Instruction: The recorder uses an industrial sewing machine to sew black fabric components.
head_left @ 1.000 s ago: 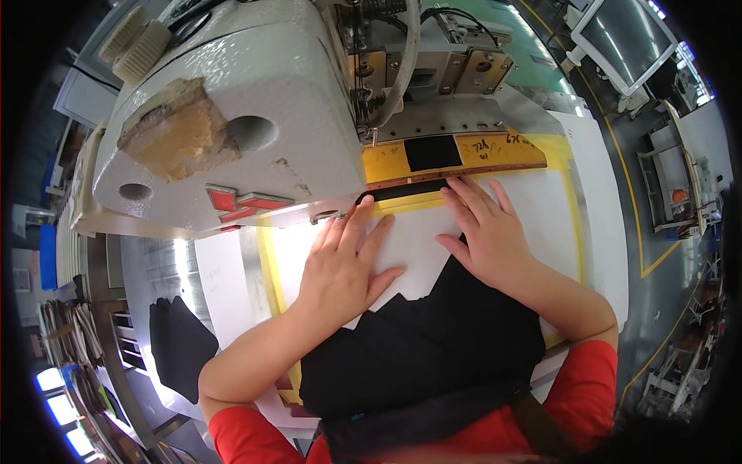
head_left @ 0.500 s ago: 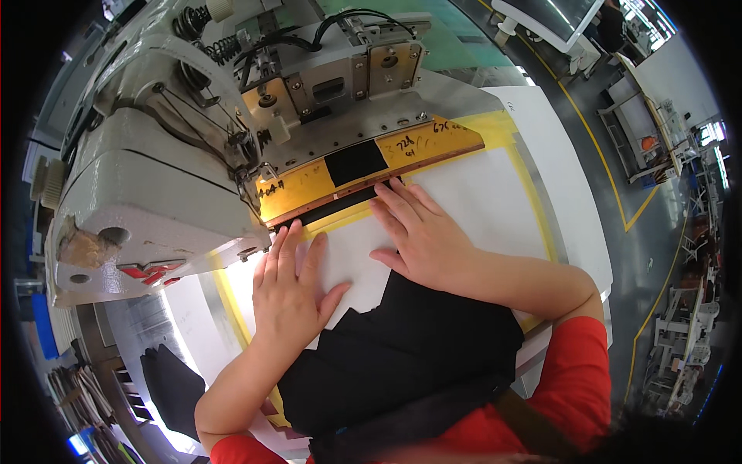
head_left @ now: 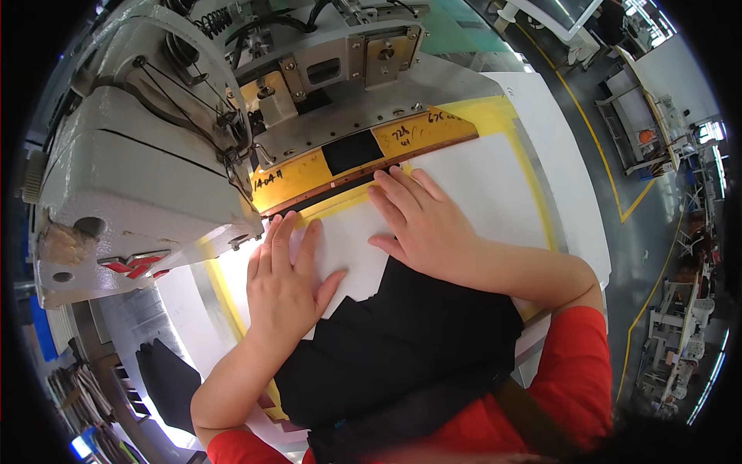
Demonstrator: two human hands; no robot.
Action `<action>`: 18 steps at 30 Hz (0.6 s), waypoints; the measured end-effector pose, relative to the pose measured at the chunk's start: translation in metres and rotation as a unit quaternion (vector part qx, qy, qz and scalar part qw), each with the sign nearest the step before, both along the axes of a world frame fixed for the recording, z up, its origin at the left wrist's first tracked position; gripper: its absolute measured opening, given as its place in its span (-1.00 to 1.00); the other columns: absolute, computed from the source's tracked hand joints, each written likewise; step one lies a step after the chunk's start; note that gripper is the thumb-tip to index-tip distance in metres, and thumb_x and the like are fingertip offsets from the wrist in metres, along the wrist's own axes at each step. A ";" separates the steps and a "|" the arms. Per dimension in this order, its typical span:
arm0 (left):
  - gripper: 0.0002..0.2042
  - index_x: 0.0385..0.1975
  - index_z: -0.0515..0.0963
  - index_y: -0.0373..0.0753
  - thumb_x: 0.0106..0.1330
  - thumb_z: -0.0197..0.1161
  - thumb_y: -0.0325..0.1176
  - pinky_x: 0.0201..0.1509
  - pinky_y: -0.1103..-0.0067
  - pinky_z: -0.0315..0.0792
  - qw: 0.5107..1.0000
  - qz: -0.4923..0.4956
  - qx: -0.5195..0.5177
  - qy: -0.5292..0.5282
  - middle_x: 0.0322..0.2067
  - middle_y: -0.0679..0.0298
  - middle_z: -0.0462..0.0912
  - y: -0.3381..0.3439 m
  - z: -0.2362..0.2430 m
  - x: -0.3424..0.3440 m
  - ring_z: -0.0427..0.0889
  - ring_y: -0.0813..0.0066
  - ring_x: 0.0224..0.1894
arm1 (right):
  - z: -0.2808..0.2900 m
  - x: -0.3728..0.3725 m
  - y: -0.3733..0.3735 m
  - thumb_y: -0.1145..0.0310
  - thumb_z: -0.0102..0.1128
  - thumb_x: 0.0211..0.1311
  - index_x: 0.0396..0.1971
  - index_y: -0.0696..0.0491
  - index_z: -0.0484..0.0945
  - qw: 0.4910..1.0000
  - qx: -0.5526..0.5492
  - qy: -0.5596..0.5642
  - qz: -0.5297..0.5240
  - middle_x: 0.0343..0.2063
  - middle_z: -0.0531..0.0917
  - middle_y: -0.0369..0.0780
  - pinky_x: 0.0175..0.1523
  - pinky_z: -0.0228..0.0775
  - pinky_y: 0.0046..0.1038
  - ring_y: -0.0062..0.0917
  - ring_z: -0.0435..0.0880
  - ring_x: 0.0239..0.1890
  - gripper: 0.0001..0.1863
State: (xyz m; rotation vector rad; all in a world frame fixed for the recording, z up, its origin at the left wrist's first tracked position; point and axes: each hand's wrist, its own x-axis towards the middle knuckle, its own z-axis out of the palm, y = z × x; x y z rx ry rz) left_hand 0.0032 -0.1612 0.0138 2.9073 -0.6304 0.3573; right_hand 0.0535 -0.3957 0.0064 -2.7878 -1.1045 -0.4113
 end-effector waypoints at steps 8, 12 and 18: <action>-0.41 0.12 0.45 -0.23 0.13 0.34 -0.04 0.22 0.28 0.26 1.000 -0.004 -0.013 -0.019 0.17 0.09 0.39 0.001 0.000 0.000 0.38 0.06 0.23 | 0.054 -0.027 -0.059 0.18 0.39 0.04 -0.08 0.12 0.47 0.950 0.062 0.293 -0.082 -0.19 0.50 -0.15 -0.12 0.43 -0.32 -0.26 0.56 -0.20 -0.50; -0.48 0.06 0.49 -0.23 0.12 0.36 -0.10 0.18 0.28 0.30 0.999 -0.028 -0.035 -0.023 0.12 0.12 0.44 0.002 -0.001 0.001 0.42 0.10 0.18 | 0.054 -0.022 -0.055 0.35 0.39 0.03 -0.25 0.08 0.52 0.847 0.078 0.509 -0.135 -0.37 0.52 -0.23 -0.17 0.41 -0.36 -0.37 0.54 -0.31 -0.70; -0.49 0.04 0.47 -0.22 0.12 0.37 -0.14 -0.06 0.37 0.44 0.977 -0.122 -0.175 -0.001 -0.13 0.20 0.60 0.010 0.001 0.001 0.61 0.23 -0.14 | 0.056 -0.025 -0.045 0.43 0.32 0.06 -0.23 0.07 0.55 0.904 0.178 0.389 0.001 -0.32 0.58 -0.21 -0.09 0.43 -0.38 -0.33 0.61 -0.22 -0.75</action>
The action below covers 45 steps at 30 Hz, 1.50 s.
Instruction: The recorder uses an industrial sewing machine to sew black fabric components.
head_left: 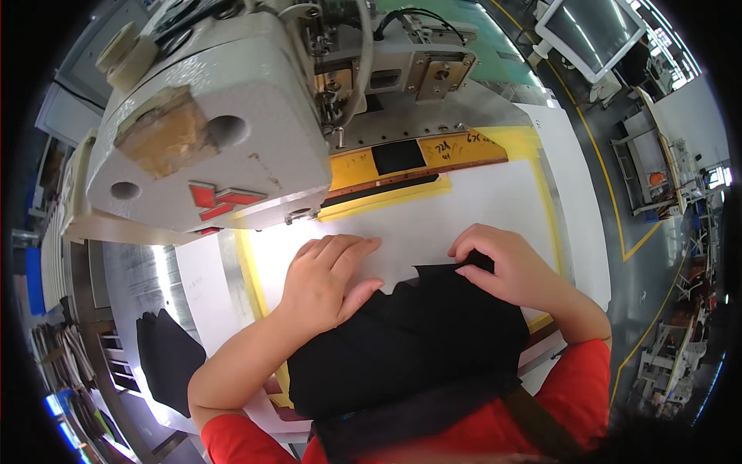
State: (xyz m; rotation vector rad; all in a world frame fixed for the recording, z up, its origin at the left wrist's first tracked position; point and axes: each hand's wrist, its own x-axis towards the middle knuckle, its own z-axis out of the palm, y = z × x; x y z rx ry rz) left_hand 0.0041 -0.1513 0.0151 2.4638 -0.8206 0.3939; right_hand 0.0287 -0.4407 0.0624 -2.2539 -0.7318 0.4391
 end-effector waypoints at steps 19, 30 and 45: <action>-0.68 -0.13 0.57 -0.19 0.11 0.36 -0.28 -0.29 0.50 0.46 0.996 0.070 0.042 -0.024 -0.22 0.27 0.54 -0.004 0.004 -0.006 0.59 0.38 -0.24 | -0.042 0.078 0.106 0.17 0.25 0.18 -0.57 0.06 0.52 0.965 -0.061 -0.255 0.021 -0.60 0.58 -0.23 -0.41 0.38 -0.30 -0.29 0.59 -0.50 -0.71; -0.48 0.08 0.48 -0.25 0.19 0.29 -0.07 0.11 0.34 0.39 0.981 0.137 0.135 0.003 0.13 0.10 0.46 -0.002 -0.003 -0.006 0.51 0.17 0.10 | -0.050 0.086 0.118 0.14 0.27 0.10 -0.69 0.05 0.55 0.964 -0.046 -0.263 -0.007 -0.67 0.59 -0.20 -0.44 0.45 -0.29 -0.30 0.64 -0.55 -0.67; -0.36 0.15 0.44 -0.26 0.11 0.33 0.00 0.13 0.29 0.36 0.986 0.122 0.116 0.006 0.12 0.01 0.46 0.002 -0.006 -0.001 0.51 0.01 0.06 | -0.044 0.086 0.086 0.07 0.30 0.13 -0.60 0.07 0.51 0.945 -0.111 -0.306 -0.044 -0.61 0.56 -0.21 -0.42 0.38 -0.30 -0.27 0.59 -0.52 -0.62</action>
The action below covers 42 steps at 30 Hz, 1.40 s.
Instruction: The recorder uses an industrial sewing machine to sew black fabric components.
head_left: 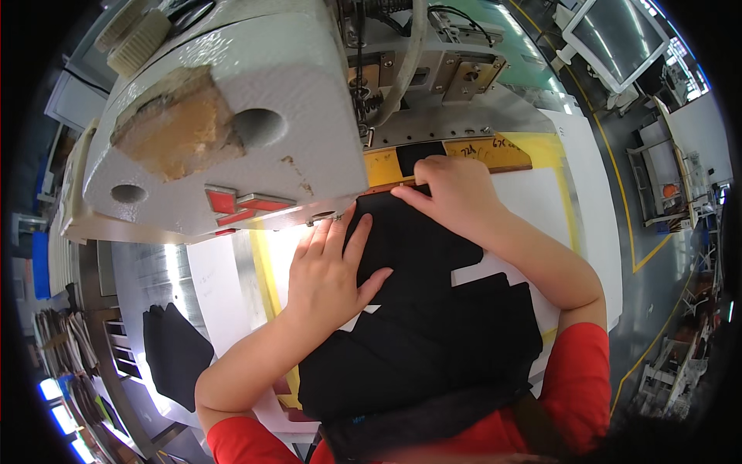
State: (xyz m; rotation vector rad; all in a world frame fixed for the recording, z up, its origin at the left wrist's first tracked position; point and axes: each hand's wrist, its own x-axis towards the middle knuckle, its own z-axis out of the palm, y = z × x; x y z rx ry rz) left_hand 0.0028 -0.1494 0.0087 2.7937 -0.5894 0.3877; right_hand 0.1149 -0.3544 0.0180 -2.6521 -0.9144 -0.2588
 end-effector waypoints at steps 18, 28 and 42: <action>-0.30 0.20 0.41 -0.28 0.12 0.31 0.05 0.17 0.32 0.33 0.998 0.015 0.053 -0.005 0.26 -0.03 0.33 -0.005 0.001 -0.002 0.51 0.02 0.03 | 0.000 -0.010 -0.034 0.35 0.37 0.02 -0.21 0.02 0.54 0.994 0.063 -0.090 0.026 -0.23 0.56 -0.25 -0.13 0.39 -0.34 -0.37 0.57 -0.21 -0.69; -0.33 0.15 0.43 -0.30 0.14 0.27 0.06 0.11 0.35 0.35 0.998 0.015 0.050 -0.025 0.09 0.05 0.47 -0.008 0.004 -0.003 0.46 0.15 0.06 | -0.015 -0.047 -0.010 0.30 0.26 0.15 0.06 0.20 0.46 0.985 -0.047 -0.101 0.132 0.09 0.48 -0.12 0.26 0.30 -0.27 -0.33 0.49 0.14 -0.51; -0.33 0.16 0.42 -0.32 0.16 0.28 0.05 0.06 0.37 0.41 0.999 0.016 0.038 -0.003 0.08 -0.02 0.47 -0.007 0.004 -0.004 0.50 0.10 0.08 | -0.013 -0.047 -0.011 0.27 0.22 0.16 0.04 0.21 0.46 0.984 -0.059 -0.100 0.133 0.06 0.51 -0.08 0.32 0.21 -0.24 -0.31 0.50 0.13 -0.52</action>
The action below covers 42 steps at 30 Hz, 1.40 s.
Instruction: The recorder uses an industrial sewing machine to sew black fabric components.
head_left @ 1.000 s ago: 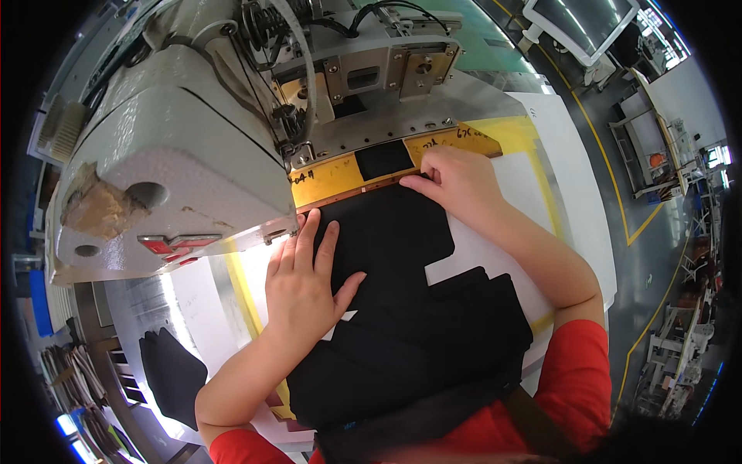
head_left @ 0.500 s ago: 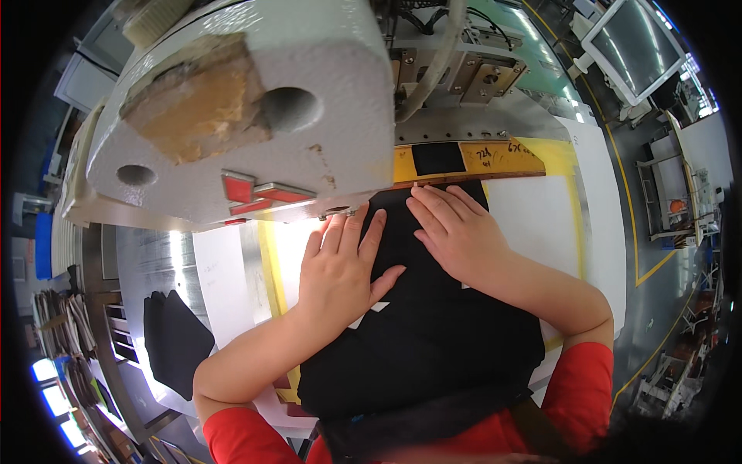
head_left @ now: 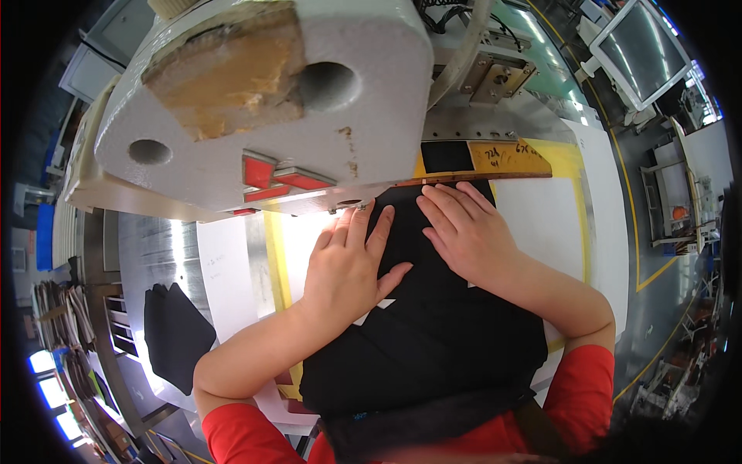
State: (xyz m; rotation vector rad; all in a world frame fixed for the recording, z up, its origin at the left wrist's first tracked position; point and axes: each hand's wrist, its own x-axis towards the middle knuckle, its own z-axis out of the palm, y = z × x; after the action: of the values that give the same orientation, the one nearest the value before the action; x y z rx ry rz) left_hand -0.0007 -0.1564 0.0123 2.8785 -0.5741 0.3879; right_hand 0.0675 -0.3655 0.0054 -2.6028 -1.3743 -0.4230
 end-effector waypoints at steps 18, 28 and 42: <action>-0.32 0.19 0.41 -0.25 0.11 0.33 0.01 0.05 0.34 0.42 1.000 -0.001 -0.005 0.008 0.13 -0.01 0.41 0.000 0.001 0.000 0.54 0.08 0.04 | -0.003 0.001 -0.002 0.33 0.31 0.08 0.04 0.22 0.47 1.000 -0.003 -0.011 0.013 0.08 0.49 -0.09 0.27 0.27 -0.24 -0.30 0.51 0.13 -0.49; -0.33 0.17 0.43 -0.27 0.14 0.29 0.05 -0.03 0.43 0.42 0.999 0.022 0.015 0.034 0.02 -0.01 0.49 0.000 0.006 -0.003 0.56 0.16 -0.14 | 0.002 0.004 -0.001 0.32 0.29 0.10 0.03 0.24 0.47 0.999 -0.005 -0.009 0.040 0.08 0.49 -0.06 0.27 0.28 -0.23 -0.28 0.51 0.12 -0.50; -0.36 0.13 0.44 -0.27 0.06 0.36 -0.06 0.02 0.38 0.39 0.999 0.044 0.025 -0.007 -0.01 0.02 0.48 -0.008 0.021 -0.008 0.51 0.11 -0.10 | 0.015 0.005 -0.005 0.21 0.18 0.20 0.01 0.24 0.49 0.997 0.008 -0.021 0.071 0.04 0.53 -0.06 0.33 0.23 -0.28 -0.32 0.50 0.14 -0.52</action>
State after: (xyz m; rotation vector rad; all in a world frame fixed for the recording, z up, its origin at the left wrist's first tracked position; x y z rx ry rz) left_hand -0.0092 -0.1640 0.0332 2.9588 -0.4669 0.4140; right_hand 0.0724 -0.3709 0.0202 -2.4765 -1.5509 -0.4674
